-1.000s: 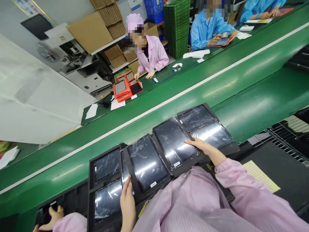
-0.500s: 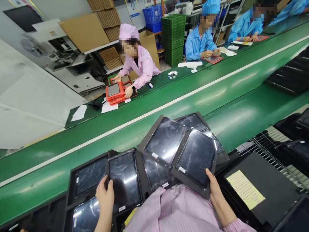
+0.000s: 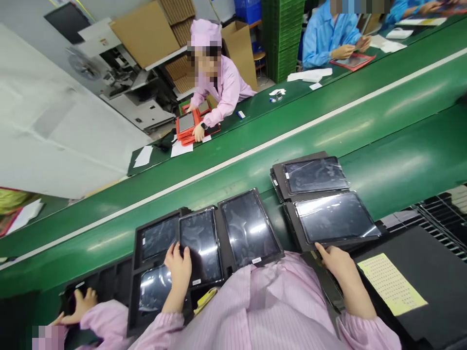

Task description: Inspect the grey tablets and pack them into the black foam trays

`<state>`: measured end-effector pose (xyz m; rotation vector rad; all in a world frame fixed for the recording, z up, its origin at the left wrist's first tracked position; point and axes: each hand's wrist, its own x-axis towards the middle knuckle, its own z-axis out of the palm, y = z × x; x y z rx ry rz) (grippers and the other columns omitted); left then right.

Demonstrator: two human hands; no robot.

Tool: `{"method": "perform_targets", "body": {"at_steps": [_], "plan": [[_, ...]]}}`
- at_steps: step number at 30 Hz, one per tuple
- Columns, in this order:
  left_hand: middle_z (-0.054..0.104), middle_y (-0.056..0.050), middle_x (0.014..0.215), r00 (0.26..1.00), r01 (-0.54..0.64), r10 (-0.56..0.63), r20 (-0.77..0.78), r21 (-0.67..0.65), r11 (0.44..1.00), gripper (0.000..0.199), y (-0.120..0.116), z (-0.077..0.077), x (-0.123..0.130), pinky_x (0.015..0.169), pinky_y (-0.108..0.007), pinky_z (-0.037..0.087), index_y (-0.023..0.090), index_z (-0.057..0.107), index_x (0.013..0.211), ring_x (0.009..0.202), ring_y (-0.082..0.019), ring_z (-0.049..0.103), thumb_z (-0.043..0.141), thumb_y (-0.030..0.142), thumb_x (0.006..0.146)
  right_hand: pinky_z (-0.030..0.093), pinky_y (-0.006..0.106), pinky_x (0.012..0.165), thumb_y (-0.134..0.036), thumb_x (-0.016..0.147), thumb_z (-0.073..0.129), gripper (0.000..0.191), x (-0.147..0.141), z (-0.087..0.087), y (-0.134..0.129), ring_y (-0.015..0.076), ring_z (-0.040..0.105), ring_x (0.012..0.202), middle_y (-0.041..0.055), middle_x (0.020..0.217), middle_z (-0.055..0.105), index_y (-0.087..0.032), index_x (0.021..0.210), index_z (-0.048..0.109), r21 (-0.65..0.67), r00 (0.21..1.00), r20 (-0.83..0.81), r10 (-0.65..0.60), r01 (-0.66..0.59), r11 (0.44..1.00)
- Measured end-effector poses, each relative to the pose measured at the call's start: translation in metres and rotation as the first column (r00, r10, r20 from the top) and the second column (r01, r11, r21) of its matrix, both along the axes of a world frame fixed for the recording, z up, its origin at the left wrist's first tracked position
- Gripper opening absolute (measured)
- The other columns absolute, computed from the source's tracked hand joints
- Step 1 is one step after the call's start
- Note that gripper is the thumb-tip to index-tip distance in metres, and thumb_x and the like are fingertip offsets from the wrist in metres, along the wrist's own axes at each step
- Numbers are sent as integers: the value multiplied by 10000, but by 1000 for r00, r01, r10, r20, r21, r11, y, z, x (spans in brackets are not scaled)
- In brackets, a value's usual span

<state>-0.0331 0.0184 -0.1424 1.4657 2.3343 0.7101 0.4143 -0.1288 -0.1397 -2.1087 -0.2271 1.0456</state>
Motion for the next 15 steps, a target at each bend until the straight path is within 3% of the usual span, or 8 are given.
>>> {"method": "perform_targets", "body": {"at_steps": [3,5,7,9,12,15], "plan": [[634,-127,1465,998,-60,60,7,-30,998,353,-5,1,2,1182,-621,474,175,678,1312,1373,-338,596,722,376,1025,560,637,1024,-500,725,735,235,-25,25,21,419,767,943,123,774,745,-275,782,693,131,969,118,218,-233,964],[658,-123,1431,994,-99,101,41,-46,994,327,-5,2,5,1172,-608,487,174,691,1284,1346,-326,618,716,380,1030,545,589,1098,-554,778,679,402,-56,32,42,386,755,1091,149,1111,789,-254,1032,763,234,920,157,358,-387,892],[678,-118,1400,987,-121,126,97,-53,991,303,-5,1,10,1162,-590,501,177,705,1251,1318,-312,638,709,390,1036,475,546,1212,-532,757,712,545,-87,30,64,386,652,1342,170,1382,716,-214,1198,754,300,868,191,459,-496,815],[694,-113,1373,976,-133,140,167,-54,990,285,-6,0,16,1146,-569,519,179,715,1223,1284,-298,659,704,398,1039,391,563,1282,-483,724,745,763,-110,21,83,430,502,1504,252,1579,557,-98,1378,666,307,839,214,500,-543,781],[712,-108,1327,946,-154,160,284,-43,987,282,-11,0,25,1090,-534,566,178,715,1213,1213,-278,692,702,403,1043,336,615,1299,-434,771,711,869,-121,6,103,465,438,1545,342,1607,481,13,1493,524,285,836,232,498,-548,787],[723,-106,1276,909,-142,132,396,-5,990,320,-22,15,30,1031,-516,599,167,703,1230,1147,-271,715,696,428,1045,390,618,1263,-372,823,675,713,-112,3,109,436,545,1472,305,1523,588,-54,1451,564,278,853,244,461,-517,809]]}}
